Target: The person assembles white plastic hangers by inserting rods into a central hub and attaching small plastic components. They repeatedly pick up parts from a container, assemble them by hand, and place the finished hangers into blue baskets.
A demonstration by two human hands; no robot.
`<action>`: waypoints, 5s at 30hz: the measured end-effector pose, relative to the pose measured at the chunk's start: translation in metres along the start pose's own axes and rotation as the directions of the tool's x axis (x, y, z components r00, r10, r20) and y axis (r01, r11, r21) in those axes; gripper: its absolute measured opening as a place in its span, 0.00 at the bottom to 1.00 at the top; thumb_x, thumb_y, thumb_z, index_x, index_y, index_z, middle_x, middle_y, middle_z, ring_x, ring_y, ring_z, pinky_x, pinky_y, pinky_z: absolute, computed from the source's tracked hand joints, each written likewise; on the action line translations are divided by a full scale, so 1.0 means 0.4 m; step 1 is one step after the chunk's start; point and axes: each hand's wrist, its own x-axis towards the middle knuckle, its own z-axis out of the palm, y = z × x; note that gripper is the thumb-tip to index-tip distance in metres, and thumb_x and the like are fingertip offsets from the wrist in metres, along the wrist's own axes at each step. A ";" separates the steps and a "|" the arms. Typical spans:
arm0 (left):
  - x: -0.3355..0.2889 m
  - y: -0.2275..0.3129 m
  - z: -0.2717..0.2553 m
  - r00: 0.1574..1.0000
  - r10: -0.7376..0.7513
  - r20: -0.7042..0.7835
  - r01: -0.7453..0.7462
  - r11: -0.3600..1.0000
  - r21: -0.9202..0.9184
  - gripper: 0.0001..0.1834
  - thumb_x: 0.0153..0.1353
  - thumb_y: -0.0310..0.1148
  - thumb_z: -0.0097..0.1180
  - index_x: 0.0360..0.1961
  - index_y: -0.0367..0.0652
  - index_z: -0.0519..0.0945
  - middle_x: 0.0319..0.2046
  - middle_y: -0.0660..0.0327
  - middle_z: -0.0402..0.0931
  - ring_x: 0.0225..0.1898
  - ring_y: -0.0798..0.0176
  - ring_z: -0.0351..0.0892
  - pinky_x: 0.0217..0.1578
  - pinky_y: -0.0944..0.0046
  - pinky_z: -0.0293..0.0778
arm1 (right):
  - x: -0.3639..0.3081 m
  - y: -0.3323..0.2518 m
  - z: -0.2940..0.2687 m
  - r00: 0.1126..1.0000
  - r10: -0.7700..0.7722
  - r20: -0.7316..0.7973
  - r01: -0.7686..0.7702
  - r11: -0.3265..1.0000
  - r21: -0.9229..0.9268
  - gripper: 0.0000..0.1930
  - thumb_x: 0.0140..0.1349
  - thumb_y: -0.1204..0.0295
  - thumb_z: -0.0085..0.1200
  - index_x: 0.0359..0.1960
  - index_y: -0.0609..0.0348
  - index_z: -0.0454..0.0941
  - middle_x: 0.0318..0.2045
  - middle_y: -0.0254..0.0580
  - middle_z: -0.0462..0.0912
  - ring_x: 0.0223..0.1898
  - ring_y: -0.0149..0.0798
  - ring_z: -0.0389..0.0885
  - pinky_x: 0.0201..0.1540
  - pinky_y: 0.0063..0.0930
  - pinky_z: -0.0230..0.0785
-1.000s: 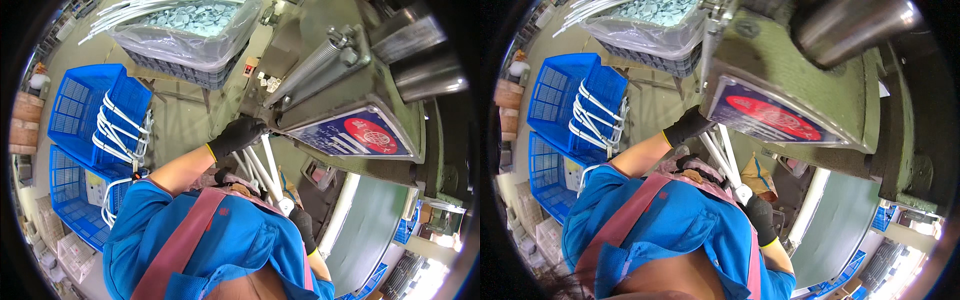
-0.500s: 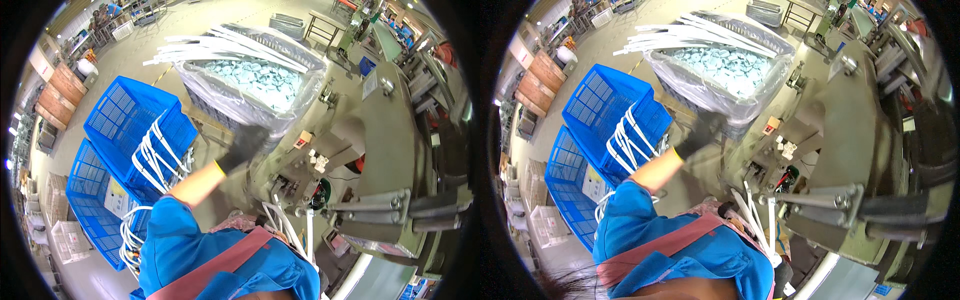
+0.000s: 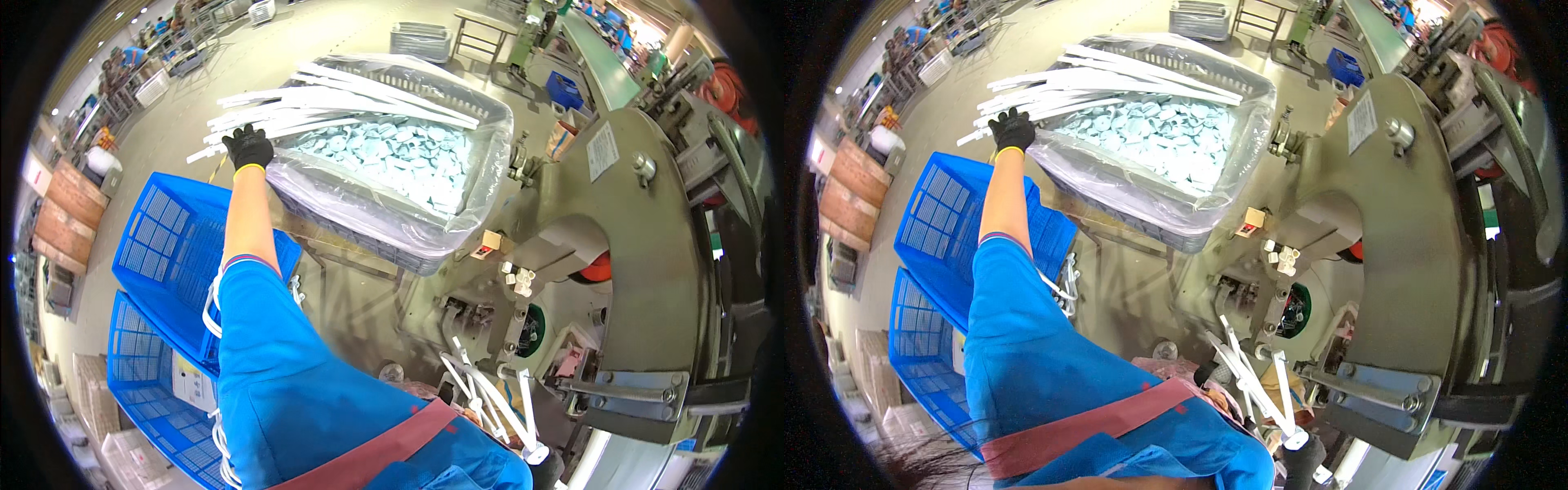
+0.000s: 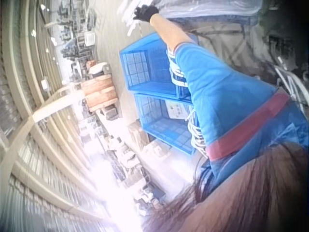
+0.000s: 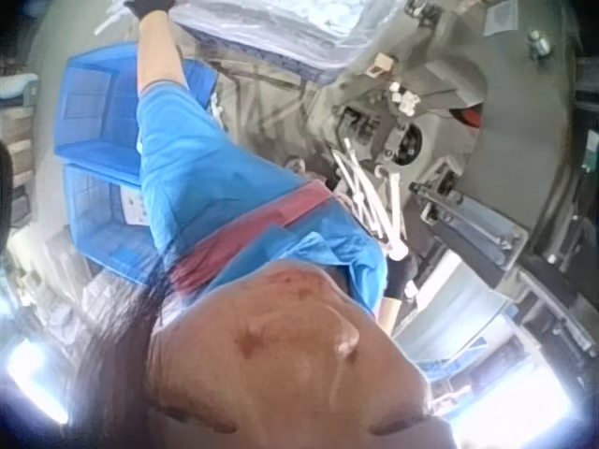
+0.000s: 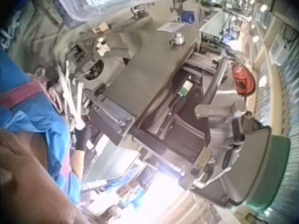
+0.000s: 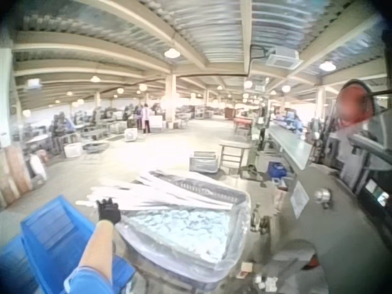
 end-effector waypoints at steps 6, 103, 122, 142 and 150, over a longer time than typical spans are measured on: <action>0.038 -0.074 0.039 0.963 0.270 -0.008 -0.264 0.934 -0.241 0.17 0.52 0.44 0.58 0.39 0.47 0.80 0.41 0.47 0.78 0.46 0.43 0.76 0.46 0.49 0.73 | 0.009 -0.021 -0.003 1.000 0.007 -0.014 -0.007 1.000 -0.008 0.11 0.42 0.60 0.67 0.26 0.49 0.82 0.20 0.41 0.81 0.26 0.49 0.82 0.29 0.42 0.74; -1.131 0.325 -0.174 0.283 0.809 -0.515 -0.822 -0.072 -0.565 0.17 0.51 0.35 0.64 0.43 0.41 0.80 0.26 0.54 0.73 0.30 0.51 0.72 0.31 0.55 0.66 | 0.336 0.320 -0.039 0.906 0.409 0.111 0.029 -0.323 0.946 0.06 0.65 0.70 0.48 0.38 0.57 0.75 0.27 0.35 0.79 0.27 0.32 0.79 0.28 0.26 0.75; -1.050 0.385 -0.114 0.166 0.821 -0.546 -0.819 -0.193 -0.540 0.18 0.53 0.37 0.63 0.44 0.42 0.80 0.28 0.54 0.74 0.31 0.50 0.72 0.33 0.53 0.67 | 0.309 0.369 0.003 0.902 0.412 -0.133 0.118 0.061 0.991 0.13 0.63 0.71 0.50 0.47 0.62 0.75 0.28 0.35 0.79 0.23 0.30 0.76 0.23 0.23 0.71; -1.208 0.489 -0.158 0.277 0.797 -0.537 -0.795 -0.125 -0.594 0.22 0.53 0.40 0.63 0.48 0.41 0.78 0.34 0.53 0.78 0.35 0.49 0.76 0.38 0.53 0.72 | 0.295 -0.042 -0.101 0.792 -0.579 -0.195 0.596 0.662 0.454 0.18 0.56 0.65 0.61 0.47 0.58 0.76 0.39 0.51 0.80 0.41 0.52 0.79 0.42 0.40 0.73; -1.185 0.551 -0.210 0.318 0.735 -0.599 -0.447 -0.440 -0.779 0.23 0.52 0.32 0.62 0.51 0.41 0.76 0.38 0.49 0.77 0.38 0.50 0.77 0.41 0.59 0.75 | 0.314 -0.119 -0.111 0.716 -0.626 -0.310 0.694 0.687 0.216 0.16 0.58 0.68 0.56 0.50 0.50 0.80 0.23 0.42 0.77 0.28 0.45 0.76 0.29 0.38 0.68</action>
